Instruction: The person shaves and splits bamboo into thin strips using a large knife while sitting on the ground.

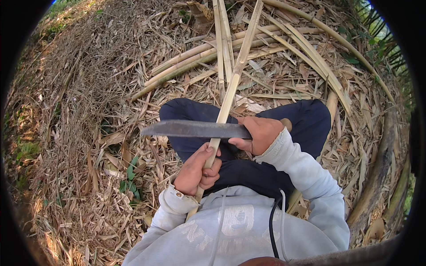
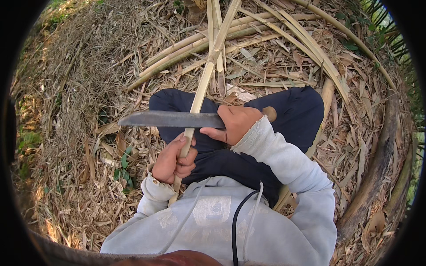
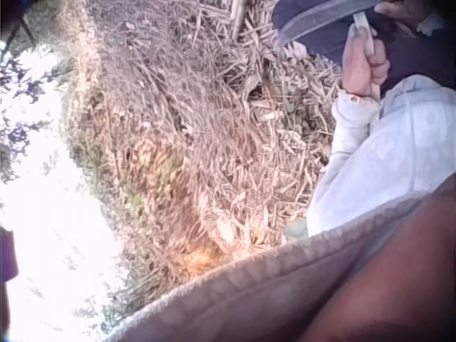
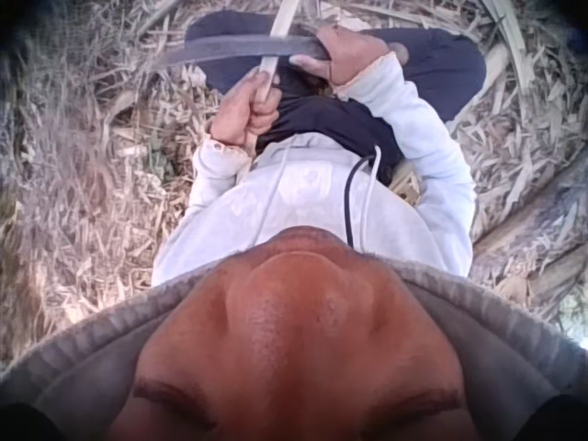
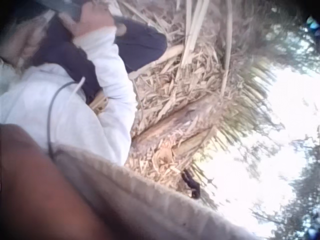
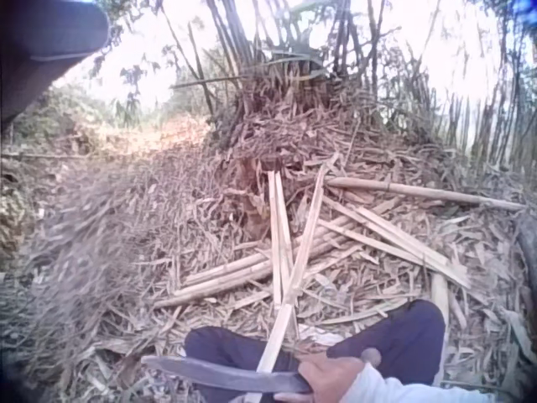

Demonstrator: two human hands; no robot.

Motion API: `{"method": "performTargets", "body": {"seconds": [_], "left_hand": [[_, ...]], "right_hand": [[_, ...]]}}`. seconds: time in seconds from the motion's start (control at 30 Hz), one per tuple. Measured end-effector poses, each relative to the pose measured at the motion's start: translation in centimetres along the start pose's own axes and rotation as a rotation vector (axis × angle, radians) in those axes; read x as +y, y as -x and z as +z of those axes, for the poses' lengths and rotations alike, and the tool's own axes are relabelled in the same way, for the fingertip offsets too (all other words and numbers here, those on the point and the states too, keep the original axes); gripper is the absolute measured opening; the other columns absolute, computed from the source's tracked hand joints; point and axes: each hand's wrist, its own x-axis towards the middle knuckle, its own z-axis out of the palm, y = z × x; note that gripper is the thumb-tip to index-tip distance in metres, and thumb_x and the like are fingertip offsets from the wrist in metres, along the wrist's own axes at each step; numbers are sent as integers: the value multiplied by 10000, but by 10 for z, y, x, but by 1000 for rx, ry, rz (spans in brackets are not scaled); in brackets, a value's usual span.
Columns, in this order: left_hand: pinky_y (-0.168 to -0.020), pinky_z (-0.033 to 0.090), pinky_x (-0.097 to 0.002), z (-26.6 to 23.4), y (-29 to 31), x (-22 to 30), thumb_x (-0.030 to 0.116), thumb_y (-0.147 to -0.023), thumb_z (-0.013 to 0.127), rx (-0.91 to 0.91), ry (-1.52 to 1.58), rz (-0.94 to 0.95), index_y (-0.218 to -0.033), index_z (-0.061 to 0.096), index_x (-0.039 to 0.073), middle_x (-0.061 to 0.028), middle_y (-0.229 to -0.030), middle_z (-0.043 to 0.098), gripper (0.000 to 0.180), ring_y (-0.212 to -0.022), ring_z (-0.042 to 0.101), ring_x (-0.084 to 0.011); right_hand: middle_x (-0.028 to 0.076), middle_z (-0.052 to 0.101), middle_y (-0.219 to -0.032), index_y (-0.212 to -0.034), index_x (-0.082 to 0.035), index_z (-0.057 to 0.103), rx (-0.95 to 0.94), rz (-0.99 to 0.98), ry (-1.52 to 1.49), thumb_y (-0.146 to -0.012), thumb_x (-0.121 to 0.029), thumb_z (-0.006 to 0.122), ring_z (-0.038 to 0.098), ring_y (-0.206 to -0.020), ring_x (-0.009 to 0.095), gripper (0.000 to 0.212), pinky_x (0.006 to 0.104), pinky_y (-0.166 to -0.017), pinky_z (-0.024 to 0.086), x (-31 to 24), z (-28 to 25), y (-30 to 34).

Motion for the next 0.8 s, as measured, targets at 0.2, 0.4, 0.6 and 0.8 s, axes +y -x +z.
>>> {"method": "performTargets", "body": {"seconds": [0.2,0.4,0.6,0.8], "left_hand": [[-359,162,-219,-1,-6,5,273,-1055,340,4,-84,47,-1054,448,125,-1,-684,398,184,-407,230,-44],[-390,133,-214,14,-2,-5,317,-1045,409,28,-207,77,-1041,490,133,32,-656,369,201,-442,225,-35],[-377,135,-222,9,-7,-7,313,-1052,407,95,-132,28,-985,464,112,38,-638,332,219,-427,229,-41],[-375,150,-245,5,-13,-8,253,-1044,420,71,-212,141,-899,454,89,35,-586,343,222,-421,251,-50]], "right_hand": [[135,559,-609,-715,-45,536,93,61,-45,-794,-613,676,623,-596,307,590,368,-487,484,-14,13,4],[119,557,-588,-698,-51,518,112,57,37,-794,-611,677,615,-554,297,591,374,-483,483,-4,6,-1],[116,576,-565,-681,-79,527,102,-49,-20,-799,-644,649,615,-533,302,590,385,-480,489,-14,18,9],[95,555,-577,-681,-78,519,96,-67,41,-760,-693,643,589,-512,275,633,354,-474,479,1,15,1]]}}
